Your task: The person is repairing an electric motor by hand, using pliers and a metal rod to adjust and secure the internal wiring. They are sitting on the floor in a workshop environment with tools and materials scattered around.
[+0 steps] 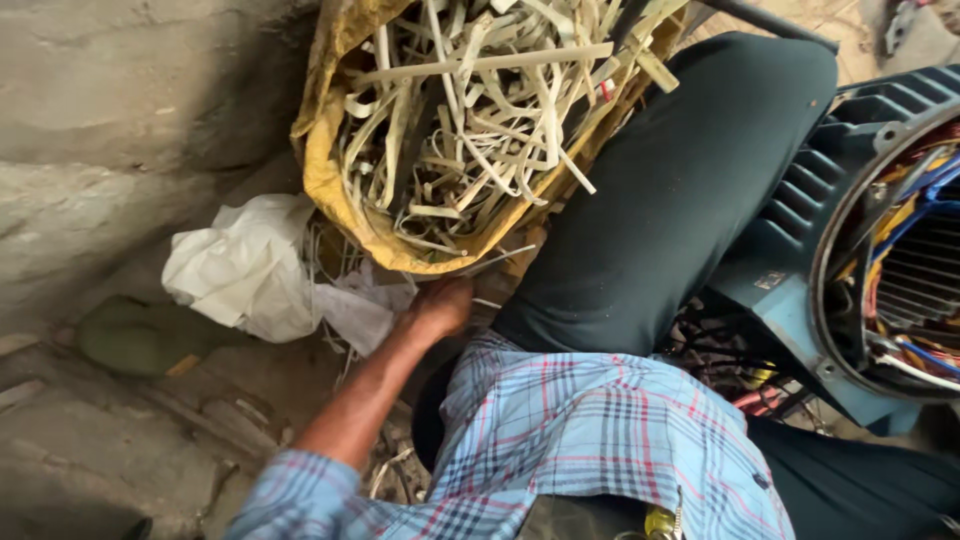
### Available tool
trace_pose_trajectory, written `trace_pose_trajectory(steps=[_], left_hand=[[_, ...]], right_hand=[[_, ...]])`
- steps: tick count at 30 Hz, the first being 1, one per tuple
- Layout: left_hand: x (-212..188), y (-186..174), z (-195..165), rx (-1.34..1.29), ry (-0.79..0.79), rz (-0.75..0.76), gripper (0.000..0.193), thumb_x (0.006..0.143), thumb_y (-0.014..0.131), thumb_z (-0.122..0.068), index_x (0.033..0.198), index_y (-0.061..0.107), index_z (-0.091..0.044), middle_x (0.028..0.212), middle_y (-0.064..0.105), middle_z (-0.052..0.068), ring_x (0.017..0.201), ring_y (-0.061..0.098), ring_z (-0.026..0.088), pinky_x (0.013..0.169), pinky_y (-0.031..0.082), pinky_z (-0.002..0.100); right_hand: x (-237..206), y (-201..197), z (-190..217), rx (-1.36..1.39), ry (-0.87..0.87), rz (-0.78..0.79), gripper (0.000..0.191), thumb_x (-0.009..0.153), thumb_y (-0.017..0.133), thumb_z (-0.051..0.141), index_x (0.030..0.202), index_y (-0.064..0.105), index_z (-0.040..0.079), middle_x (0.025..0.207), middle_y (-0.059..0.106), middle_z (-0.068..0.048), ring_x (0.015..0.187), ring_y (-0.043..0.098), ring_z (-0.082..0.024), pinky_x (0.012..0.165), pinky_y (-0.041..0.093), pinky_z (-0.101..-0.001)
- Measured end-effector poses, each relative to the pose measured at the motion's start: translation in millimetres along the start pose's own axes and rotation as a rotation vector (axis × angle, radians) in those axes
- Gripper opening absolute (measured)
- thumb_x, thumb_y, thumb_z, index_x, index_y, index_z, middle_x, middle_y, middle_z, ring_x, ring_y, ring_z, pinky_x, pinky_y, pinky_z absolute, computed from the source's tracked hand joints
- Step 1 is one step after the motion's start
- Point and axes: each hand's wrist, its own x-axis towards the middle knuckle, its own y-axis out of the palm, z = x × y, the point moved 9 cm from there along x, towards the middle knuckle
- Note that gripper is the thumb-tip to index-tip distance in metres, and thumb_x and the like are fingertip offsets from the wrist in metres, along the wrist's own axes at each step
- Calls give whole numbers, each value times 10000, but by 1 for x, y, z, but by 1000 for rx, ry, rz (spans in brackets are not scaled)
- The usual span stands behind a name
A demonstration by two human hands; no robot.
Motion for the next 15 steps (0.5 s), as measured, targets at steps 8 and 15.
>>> trace_pose_trajectory(steps=[8,15], left_hand=[[-7,-41,20,-95,201,-829,350,827,674,-144,1159,715,-43,1151,717,202,1132,624,448,1005,445,568],[-4,-49,43,-197,129,-889,305,948,651,-175,1218,702,-42,1258,682,233,1182,590,469,1016,434,561]], right_hand=[[-4,3,10,-23,-4,3,542,1143,444,485,1185,605,-31,1115,703,-153,937,711,-212,836,567,-325],[-5,5,20,-38,-13,8,546,1135,448,491,1178,610,-28,1119,705,-151,937,713,-211,836,568,-325]])
